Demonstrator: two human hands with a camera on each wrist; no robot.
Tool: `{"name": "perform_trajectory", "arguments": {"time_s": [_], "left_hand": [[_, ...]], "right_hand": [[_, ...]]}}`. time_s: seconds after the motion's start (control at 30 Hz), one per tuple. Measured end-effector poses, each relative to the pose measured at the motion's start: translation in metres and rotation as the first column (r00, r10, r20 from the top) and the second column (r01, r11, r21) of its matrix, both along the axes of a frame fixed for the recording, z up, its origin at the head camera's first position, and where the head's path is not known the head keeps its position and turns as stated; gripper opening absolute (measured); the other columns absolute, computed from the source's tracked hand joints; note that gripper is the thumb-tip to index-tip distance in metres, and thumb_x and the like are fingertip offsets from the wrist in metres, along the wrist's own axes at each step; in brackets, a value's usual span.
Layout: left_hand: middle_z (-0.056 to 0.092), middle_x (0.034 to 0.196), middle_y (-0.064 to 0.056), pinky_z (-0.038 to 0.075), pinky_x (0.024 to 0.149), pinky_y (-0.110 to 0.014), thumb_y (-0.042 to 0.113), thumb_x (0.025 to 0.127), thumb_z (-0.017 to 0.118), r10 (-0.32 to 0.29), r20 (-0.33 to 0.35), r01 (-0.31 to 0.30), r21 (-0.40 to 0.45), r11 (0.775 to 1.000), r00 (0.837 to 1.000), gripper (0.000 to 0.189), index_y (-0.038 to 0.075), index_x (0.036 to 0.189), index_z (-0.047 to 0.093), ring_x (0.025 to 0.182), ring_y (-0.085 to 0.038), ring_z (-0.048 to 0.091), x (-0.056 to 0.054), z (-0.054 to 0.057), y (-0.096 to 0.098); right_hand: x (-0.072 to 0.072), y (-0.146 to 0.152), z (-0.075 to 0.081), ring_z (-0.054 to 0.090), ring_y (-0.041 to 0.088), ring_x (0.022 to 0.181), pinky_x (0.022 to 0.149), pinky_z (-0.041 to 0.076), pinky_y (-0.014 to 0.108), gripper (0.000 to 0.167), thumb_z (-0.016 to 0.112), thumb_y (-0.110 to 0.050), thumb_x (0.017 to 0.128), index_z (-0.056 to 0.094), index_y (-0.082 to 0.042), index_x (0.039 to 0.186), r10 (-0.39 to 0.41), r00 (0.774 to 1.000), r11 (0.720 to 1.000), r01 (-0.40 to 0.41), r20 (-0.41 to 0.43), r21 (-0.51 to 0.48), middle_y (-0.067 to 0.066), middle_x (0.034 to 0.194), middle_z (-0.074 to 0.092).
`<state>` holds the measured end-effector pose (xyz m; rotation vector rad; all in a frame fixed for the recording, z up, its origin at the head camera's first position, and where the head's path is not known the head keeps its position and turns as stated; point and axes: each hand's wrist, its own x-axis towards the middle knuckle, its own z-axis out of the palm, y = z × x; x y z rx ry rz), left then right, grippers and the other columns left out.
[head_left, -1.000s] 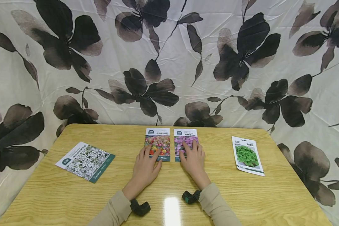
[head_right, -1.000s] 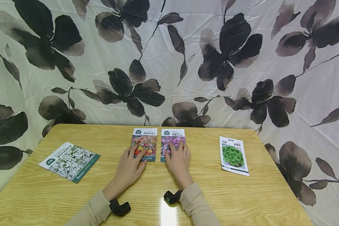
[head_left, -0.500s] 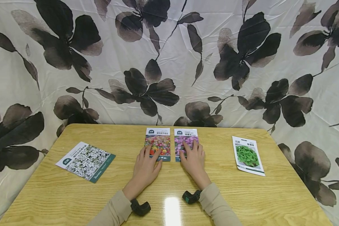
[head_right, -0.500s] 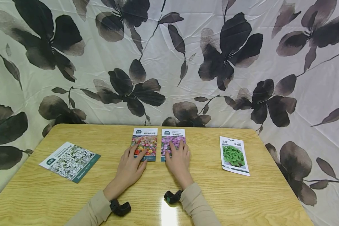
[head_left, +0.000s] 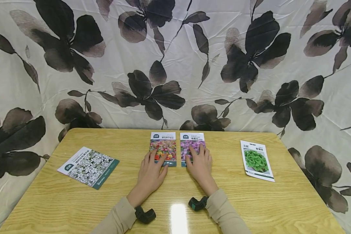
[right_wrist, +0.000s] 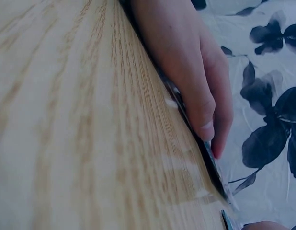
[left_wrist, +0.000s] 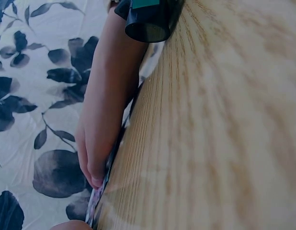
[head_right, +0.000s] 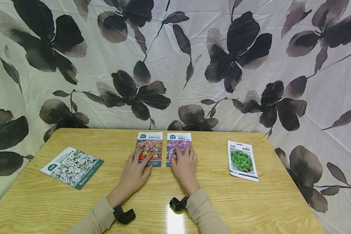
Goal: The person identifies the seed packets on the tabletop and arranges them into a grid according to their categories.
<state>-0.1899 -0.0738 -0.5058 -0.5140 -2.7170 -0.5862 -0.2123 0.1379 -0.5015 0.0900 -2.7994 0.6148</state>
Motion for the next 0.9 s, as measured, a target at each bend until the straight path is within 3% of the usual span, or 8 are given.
{"name": "perform_trajectory", "arguments": {"time_s": [0.57,0.9], "left_hand": [[0.038,0.148,-0.026,0.034,0.105,-0.06,0.033,0.1,0.057,0.005,0.015,-0.005,0.007,1.0,1.0,0.043,0.016,0.14,0.059,0.137,-0.048,0.031,0.0002,0.0006,-0.0006],[0.038,0.148,-0.027,0.034,0.105,-0.06,0.031,0.099,0.058,-0.004,0.001,0.004,0.027,1.0,1.0,0.043,0.015,0.139,0.06,0.137,-0.048,0.031,0.0005,0.0005,-0.0001]], "right_hand": [[-0.0004,-0.0008,0.0005,0.031,0.045,0.133,0.1,0.03,0.056,0.049,0.054,-0.038,0.1,0.055,-0.016,0.144,0.001,1.0,1.0,-0.001,0.01,0.008,0.028,0.153,0.03],[-0.0011,-0.0004,-0.0012,0.033,0.044,0.13,0.096,0.031,0.053,0.048,0.055,-0.036,0.099,0.058,-0.012,0.14,0.001,1.0,1.0,-0.002,-0.026,-0.012,0.026,0.15,0.035]]}}
